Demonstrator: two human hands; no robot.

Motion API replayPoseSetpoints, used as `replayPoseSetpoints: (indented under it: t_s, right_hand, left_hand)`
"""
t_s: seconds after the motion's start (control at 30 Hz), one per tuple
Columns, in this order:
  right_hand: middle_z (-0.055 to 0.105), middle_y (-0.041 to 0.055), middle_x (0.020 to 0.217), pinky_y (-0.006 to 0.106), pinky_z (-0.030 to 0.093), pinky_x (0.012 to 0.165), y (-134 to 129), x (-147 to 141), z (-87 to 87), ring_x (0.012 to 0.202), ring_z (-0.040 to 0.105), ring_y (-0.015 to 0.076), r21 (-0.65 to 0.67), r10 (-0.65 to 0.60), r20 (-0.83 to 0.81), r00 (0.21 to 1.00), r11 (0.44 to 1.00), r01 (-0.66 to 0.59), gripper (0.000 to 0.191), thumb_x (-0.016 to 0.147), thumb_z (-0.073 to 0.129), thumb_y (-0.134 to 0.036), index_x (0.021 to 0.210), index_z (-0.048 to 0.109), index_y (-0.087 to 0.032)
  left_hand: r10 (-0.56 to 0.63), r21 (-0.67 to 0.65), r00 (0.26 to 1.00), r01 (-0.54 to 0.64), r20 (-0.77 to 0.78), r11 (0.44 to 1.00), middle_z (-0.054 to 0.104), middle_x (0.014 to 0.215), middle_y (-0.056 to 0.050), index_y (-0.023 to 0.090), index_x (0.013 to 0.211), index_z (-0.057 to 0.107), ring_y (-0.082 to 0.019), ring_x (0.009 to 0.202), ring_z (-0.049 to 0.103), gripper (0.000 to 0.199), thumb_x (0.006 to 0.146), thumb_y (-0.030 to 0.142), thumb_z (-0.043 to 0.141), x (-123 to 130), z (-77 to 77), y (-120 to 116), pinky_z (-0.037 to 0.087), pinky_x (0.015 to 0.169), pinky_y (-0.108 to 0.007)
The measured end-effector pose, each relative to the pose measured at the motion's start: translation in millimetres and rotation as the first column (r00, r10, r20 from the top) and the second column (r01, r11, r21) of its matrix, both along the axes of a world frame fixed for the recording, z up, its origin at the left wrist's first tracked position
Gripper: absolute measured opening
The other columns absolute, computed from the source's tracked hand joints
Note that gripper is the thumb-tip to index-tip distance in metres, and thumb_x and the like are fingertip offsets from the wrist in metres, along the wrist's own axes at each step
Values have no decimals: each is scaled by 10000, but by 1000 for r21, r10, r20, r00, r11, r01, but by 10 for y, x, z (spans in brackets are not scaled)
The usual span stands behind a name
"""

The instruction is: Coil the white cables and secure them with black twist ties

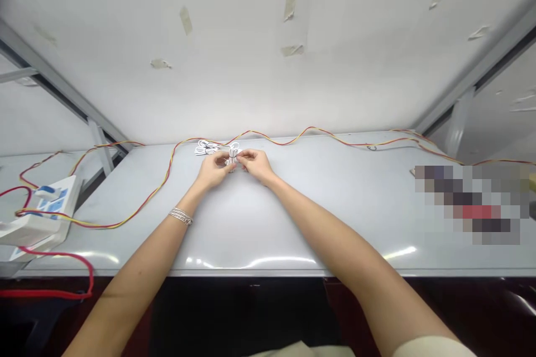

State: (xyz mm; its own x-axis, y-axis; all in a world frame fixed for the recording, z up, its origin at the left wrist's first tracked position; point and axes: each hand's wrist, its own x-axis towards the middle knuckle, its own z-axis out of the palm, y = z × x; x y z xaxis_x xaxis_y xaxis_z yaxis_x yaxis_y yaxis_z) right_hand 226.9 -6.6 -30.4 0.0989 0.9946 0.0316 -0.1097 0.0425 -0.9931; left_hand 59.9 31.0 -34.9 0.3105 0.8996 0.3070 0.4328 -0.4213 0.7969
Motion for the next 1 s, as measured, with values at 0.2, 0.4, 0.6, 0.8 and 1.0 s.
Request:
replayPoseSetpoints:
  t_s: [0.2,0.4,0.6,0.8,1.0]
  right_hand:
    - [657,-4,694,279,443,560,-3,-2,-12,533,525,108,22,-5,12,1000,1000,5,210,665,787,-320,777,668,-188]
    - [639,-9,689,274,439,532,14,5,-45,528,521,112,66,2,36,999,998,-4,369,633,806,-487,803,660,-193]
    - [662,27,767,273,445,529,16,-9,-64,568,541,121,128,-15,35,999,992,10,416,646,802,-543,801,625,-200]
    - [650,33,779,277,454,524,14,-21,-77,580,546,126,142,-16,39,999,990,10,412,665,780,-541,813,616,-193]
    - [645,27,783,273,454,516,26,-15,-110,576,535,119,128,5,88,996,992,-16,367,698,765,-509,819,619,-195]
  left_hand:
    - [5,-64,1000,-3,22,998,748,1033,-100,173,1027,733,-204,796,677,327,715,227,815,-33,27,12,557,746,-370]
    - [-5,-90,990,18,143,996,724,1007,-74,201,1151,698,-177,746,689,486,689,266,831,-11,11,-5,578,693,-323]
    - [-70,-89,946,103,315,991,754,1051,-123,165,990,729,-215,868,721,270,825,378,721,63,14,-34,594,764,-343]
    - [-61,-135,949,107,310,985,768,983,-118,135,951,738,-227,834,727,320,788,409,764,44,39,-24,596,751,-351]
    - [-86,-164,956,136,280,977,774,1007,-118,145,962,752,-236,837,738,302,765,373,781,-3,69,-9,600,737,-357]
